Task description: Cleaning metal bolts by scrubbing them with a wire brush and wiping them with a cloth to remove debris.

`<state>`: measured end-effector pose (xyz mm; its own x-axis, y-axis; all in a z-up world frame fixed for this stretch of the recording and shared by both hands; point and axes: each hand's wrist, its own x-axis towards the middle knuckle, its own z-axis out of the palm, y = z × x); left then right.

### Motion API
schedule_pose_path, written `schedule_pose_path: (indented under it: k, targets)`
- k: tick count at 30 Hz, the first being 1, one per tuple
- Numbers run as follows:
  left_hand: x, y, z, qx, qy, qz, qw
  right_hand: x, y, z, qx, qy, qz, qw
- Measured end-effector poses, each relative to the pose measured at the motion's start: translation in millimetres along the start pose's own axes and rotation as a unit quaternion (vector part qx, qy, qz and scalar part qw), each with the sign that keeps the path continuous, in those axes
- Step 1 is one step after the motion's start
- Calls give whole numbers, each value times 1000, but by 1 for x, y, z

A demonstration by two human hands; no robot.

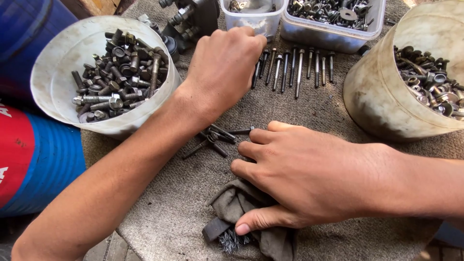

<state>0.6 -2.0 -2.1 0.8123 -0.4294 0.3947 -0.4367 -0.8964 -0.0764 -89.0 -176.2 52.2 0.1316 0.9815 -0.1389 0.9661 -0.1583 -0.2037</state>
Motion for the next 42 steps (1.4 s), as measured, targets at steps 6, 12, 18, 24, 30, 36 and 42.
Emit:
schedule_pose_path:
  k: [6,12,18,24,30,36,42]
  targets:
    - [0,-1,-1,3,11,1,1000,0,0,0,-6,9,-4,1000]
    - [-1,-1,-1,-10,40,3,999,0,-1,-2,-14,7,-2,1000]
    - [0,-3,1,10,29,6,999,1,-1,-1,-18,-2,2,1000]
    - [0,-4,2,18,32,6,999,1,-1,-1,-22,0,-2,1000]
    - [-1,-3,1,26,14,-2,1000,1,-1,1,-21,-5,-1,1000]
    - [-1,-2,-3,19,17,-3,1000,0,-1,1,-14,9,-5,1000]
    - [-3,1,-29,-35,-11,-30,999,-1,0,1,-11,4,3,1000]
